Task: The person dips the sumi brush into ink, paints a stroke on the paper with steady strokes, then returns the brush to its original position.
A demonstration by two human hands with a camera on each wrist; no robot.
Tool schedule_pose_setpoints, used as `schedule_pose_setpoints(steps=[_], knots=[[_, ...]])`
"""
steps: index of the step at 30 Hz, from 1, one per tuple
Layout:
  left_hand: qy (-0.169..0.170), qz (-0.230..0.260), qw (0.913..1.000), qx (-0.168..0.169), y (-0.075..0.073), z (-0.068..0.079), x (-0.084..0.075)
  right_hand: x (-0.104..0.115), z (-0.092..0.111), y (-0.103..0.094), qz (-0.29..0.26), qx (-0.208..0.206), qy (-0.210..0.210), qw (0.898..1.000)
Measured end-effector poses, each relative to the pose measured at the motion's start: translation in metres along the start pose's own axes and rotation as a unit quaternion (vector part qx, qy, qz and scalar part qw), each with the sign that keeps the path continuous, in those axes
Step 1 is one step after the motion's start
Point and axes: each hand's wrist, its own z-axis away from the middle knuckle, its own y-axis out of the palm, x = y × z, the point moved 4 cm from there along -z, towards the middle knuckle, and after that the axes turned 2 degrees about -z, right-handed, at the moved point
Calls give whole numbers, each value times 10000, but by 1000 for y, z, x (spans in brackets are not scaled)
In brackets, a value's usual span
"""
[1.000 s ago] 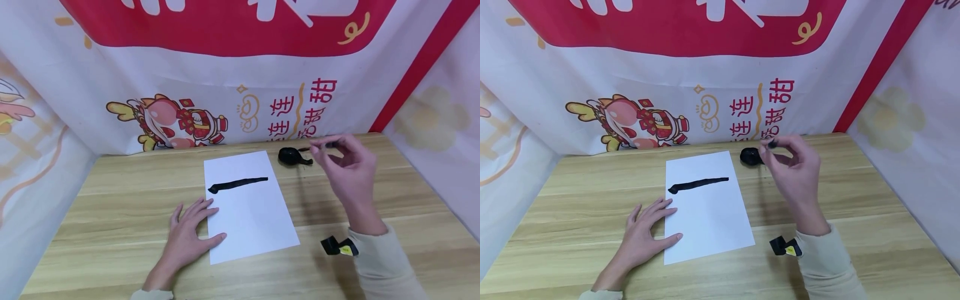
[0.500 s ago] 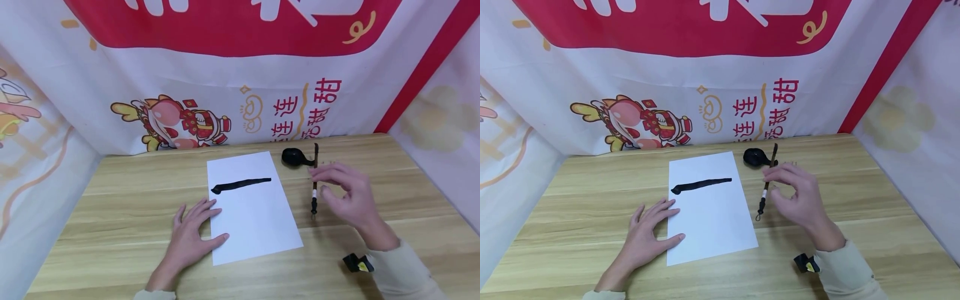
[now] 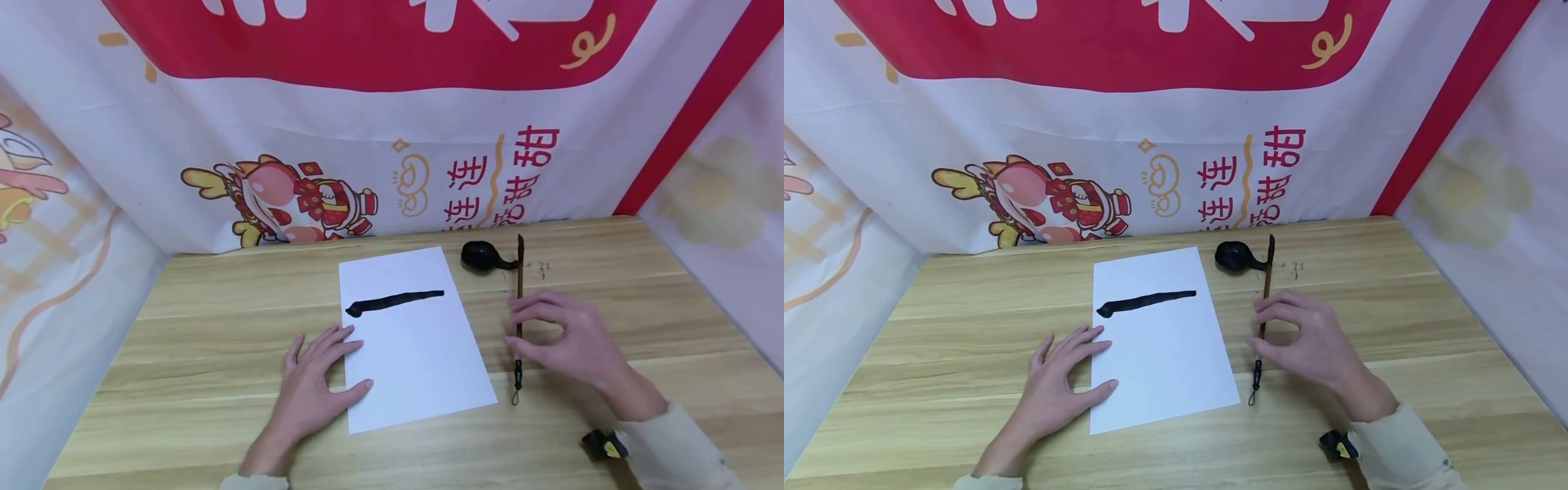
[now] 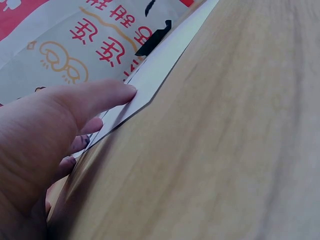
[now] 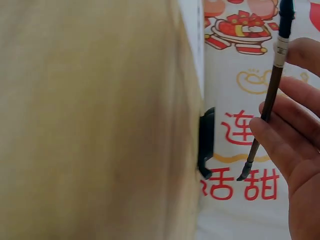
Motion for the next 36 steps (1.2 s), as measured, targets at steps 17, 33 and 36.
schedule_pose_setpoints(steps=[17,33,36], knots=[[18,34,9999,-110,2,-1,-1,-15,14,20,316,1441,995,9840],[150,244,9994,-167,4,3,-2,-4,19,7,980,1220,511,9864],[55,344,9993,-101,-4,2,-3,2,10,-4,1251,931,377,9870]])
